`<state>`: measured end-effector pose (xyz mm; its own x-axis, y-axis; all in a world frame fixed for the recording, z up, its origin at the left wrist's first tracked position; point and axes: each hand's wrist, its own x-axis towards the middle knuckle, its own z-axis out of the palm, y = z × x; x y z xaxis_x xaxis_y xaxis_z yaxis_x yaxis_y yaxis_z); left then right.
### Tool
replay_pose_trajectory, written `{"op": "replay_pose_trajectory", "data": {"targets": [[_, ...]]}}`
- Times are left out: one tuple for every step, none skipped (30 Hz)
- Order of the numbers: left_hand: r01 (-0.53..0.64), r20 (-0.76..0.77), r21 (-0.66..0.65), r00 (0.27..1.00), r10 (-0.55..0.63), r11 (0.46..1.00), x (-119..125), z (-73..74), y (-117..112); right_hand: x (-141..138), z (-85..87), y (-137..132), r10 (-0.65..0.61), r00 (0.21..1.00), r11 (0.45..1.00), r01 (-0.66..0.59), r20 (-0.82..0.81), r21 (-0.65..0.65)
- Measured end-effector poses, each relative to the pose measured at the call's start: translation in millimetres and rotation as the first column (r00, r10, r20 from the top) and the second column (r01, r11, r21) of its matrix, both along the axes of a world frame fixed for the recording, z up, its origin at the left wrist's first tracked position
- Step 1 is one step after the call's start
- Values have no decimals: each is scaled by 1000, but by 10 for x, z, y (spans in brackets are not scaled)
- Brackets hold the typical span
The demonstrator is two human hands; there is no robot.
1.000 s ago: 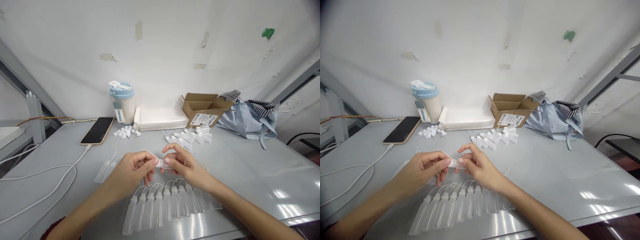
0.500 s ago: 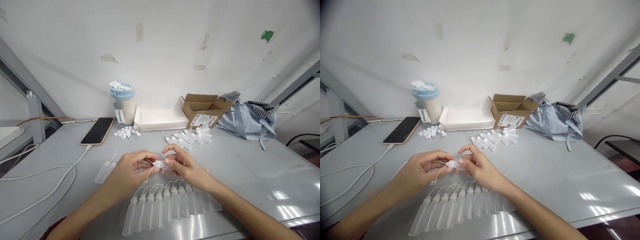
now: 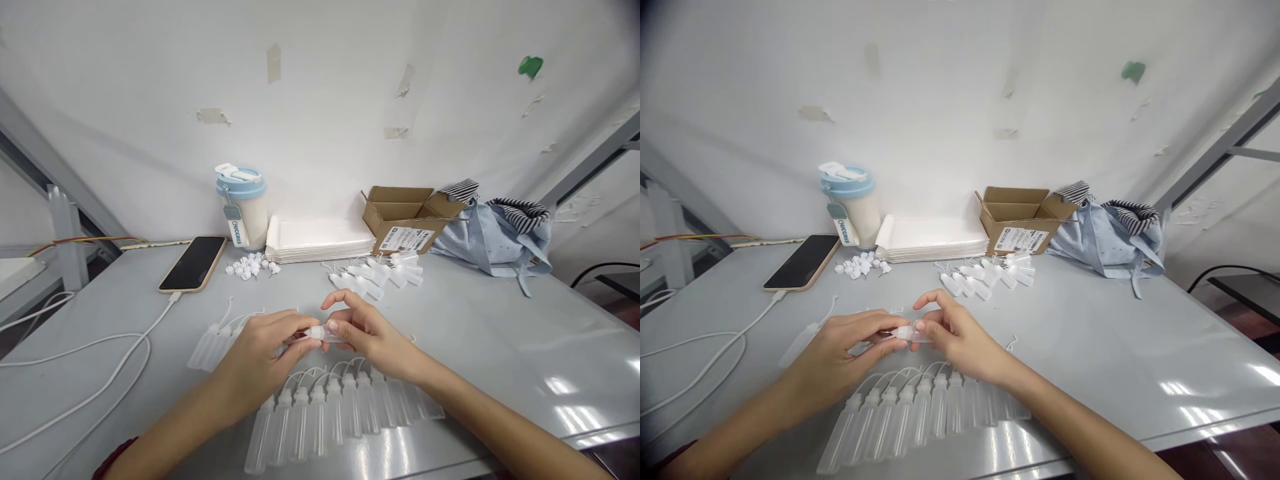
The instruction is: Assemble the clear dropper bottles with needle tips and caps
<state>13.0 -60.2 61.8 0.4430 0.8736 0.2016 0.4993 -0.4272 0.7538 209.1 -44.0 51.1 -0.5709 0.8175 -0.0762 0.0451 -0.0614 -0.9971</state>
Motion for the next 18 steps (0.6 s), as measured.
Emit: {"op": "replay_pose_trajectory", "data": {"targets": [[9,-10,34,1000,-8,999,-2,-6,4,3,-1,3,4,1000,1000,-4,-7,-1],[11,-9,35,1000,-10,999,-1,-7,8,4,-2,5,6,1000,1000,-6,-10,-1],[6,1,16,1000,-6,1000,3,-3,12,5,-2,7,6,1000,1000,-6,-9,-3],[-2,15,-17,1000,2,1000,9,4,13,5,-1,7,3,1000,1000,-3,-7,-5],[-8,28,-55,1000,10,998,17,13,13,5,0,6,0,1000,1000,0,-4,-6],[-12,38,-91,999,16,996,25,24,10,4,1,5,-6,1000,1000,6,0,0],[-15,43,-121,999,20,993,33,35,6,2,4,2,-13,1000,1000,13,7,14],[-15,44,-148,999,22,989,38,44,0,1,8,-1,-17,1000,999,17,18,34],[-18,47,-178,999,26,984,42,52,-6,0,14,-5,-17,999,998,15,35,58],[-23,54,-212,998,35,977,42,58,-12,-1,21,-10,-15,998,996,10,56,88],[-29,66,-252,997,47,967,41,63,-15,-1,30,-15,-11,997,992,0,80,124],[-33,82,-297,995,60,954,38,68,-17,-2,39,-20,-8,994,987,-9,105,161],[-34,98,-341,993,71,940,34,71,-17,-3,48,-24,-8,992,981,-17,127,193],[-32,112,-373,991,79,927,30,75,-15,-4,54,-27,-9,990,976,-23,142,217],[-25,121,-389,990,78,921,27,76,-12,-3,57,-29,-6,989,974,-28,149,225],[-15,122,-384,990,67,923,24,76,-9,-2,57,-29,2,989,976,-34,146,216],[-5,115,-353,992,49,935,22,73,-6,-1,53,-28,14,991,981,-40,135,191],[3,98,-301,995,28,954,21,67,-4,2,46,-25,28,993,987,-46,118,156]]}}
